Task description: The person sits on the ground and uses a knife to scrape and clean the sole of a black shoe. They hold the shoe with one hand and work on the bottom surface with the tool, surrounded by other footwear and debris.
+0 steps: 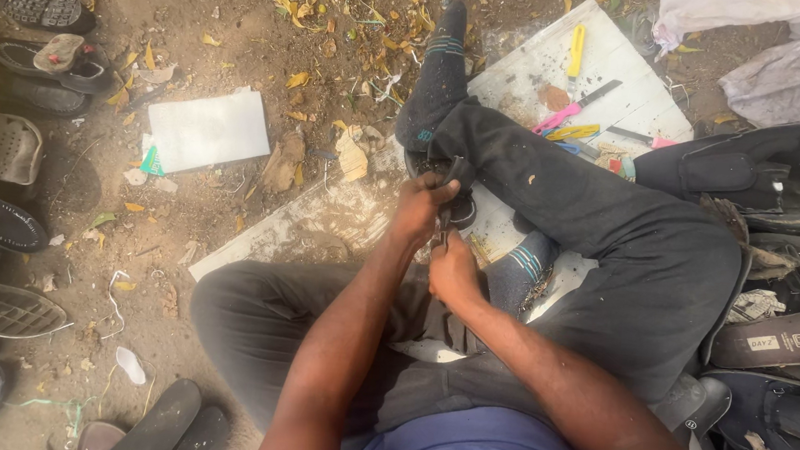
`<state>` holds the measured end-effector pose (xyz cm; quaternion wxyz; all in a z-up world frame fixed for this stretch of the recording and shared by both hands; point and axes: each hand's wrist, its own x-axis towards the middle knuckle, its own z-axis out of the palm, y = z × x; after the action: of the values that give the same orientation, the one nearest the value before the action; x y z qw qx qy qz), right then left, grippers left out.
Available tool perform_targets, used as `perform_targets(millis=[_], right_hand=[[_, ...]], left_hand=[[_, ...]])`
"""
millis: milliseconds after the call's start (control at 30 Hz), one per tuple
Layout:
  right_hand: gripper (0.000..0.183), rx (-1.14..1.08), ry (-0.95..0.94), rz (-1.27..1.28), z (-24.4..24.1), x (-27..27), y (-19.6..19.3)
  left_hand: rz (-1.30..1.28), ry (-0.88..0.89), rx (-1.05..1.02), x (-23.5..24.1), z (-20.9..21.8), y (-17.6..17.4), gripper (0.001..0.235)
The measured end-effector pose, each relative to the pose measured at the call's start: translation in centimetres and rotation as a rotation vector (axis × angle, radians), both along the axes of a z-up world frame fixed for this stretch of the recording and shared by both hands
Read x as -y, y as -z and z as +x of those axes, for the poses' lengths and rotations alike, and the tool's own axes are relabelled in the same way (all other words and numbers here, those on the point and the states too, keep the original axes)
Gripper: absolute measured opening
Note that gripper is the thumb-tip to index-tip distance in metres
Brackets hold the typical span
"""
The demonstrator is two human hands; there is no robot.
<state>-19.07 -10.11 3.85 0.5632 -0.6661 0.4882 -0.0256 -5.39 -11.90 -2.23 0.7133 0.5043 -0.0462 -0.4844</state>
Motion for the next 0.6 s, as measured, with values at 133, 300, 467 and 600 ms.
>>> perform_targets(millis=[133,300,467,600], right_hand=[[0.022,0.013,-0.031,-0.02,-1.1,-1.5,0.0],[0.02,-0.025,-0.048,-0.117,-0.3,0.2,4.5],[0.026,-0.012,-0.004,0.045,-2.2,1.3,1.9],[0.061,-0.002,0.026,0.166,-4.7,1.8,-1.9]], left_hand=[[-0.035,-0.105,-0.159,1.7,0.4,1.3,0.022],[0.039,-0.204,-0.126,3.7,0.5,0.5,0.031],[0.199,0.486,0.608,-1.7,1.2,-4.6,0.034],[0.248,0.693,2.023,-3.5,2.2,-6.0,0.048]])
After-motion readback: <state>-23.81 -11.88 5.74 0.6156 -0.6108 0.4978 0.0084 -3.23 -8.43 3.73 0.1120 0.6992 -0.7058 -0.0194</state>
